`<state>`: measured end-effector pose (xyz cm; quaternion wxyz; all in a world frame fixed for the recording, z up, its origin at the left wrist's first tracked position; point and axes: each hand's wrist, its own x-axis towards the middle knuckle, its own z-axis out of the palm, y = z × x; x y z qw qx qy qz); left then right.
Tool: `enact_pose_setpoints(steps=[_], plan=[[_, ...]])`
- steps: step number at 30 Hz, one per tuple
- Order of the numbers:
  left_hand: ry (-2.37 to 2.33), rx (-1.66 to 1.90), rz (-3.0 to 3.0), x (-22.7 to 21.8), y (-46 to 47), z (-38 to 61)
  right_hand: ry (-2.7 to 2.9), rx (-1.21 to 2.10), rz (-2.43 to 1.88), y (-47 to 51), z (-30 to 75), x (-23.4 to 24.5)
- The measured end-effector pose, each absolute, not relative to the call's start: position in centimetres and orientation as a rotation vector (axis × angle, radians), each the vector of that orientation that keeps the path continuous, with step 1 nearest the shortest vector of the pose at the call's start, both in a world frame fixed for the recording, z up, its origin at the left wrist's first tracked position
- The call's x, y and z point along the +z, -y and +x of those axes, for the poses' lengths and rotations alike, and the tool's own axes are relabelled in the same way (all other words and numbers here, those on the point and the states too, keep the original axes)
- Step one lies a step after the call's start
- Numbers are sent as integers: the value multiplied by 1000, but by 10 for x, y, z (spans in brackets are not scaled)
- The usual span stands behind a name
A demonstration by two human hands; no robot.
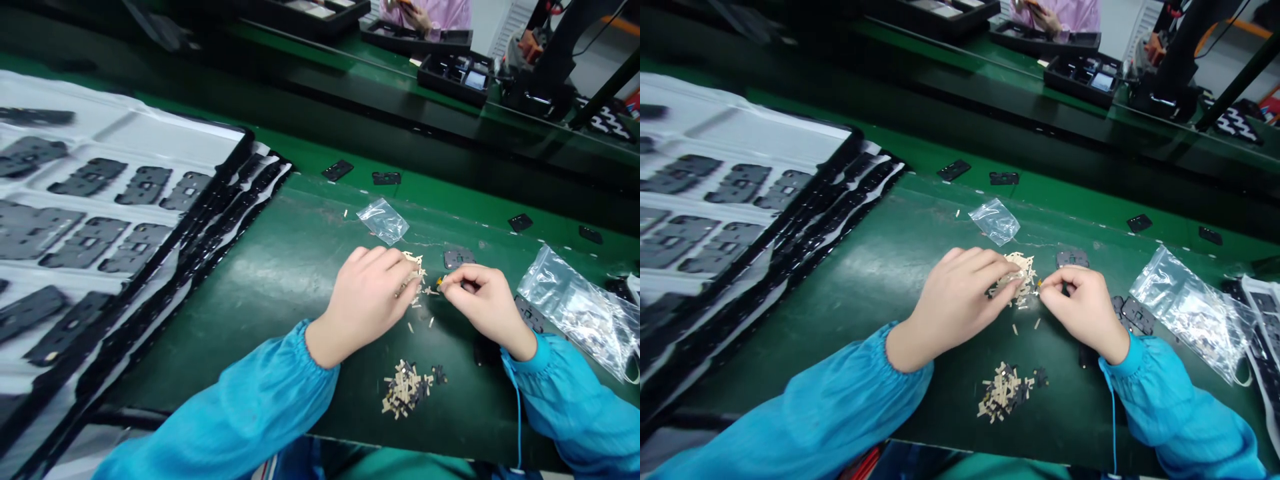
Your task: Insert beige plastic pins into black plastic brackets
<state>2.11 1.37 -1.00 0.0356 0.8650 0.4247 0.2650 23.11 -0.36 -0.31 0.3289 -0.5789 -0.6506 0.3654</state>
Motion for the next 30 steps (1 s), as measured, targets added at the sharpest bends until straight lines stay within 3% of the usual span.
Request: enact_pose_setpoints(steps=[8, 14, 30], plan=[[-1067, 935, 2282, -9, -2, 31, 1892, 932, -1421, 8, 231, 6], [-970, 1119, 1734, -5, -8, 32, 1535, 1013, -1453, 5, 228, 6], [-989, 1061, 1770, -8, -9, 33, 1593, 883, -1448, 10, 225, 7]])
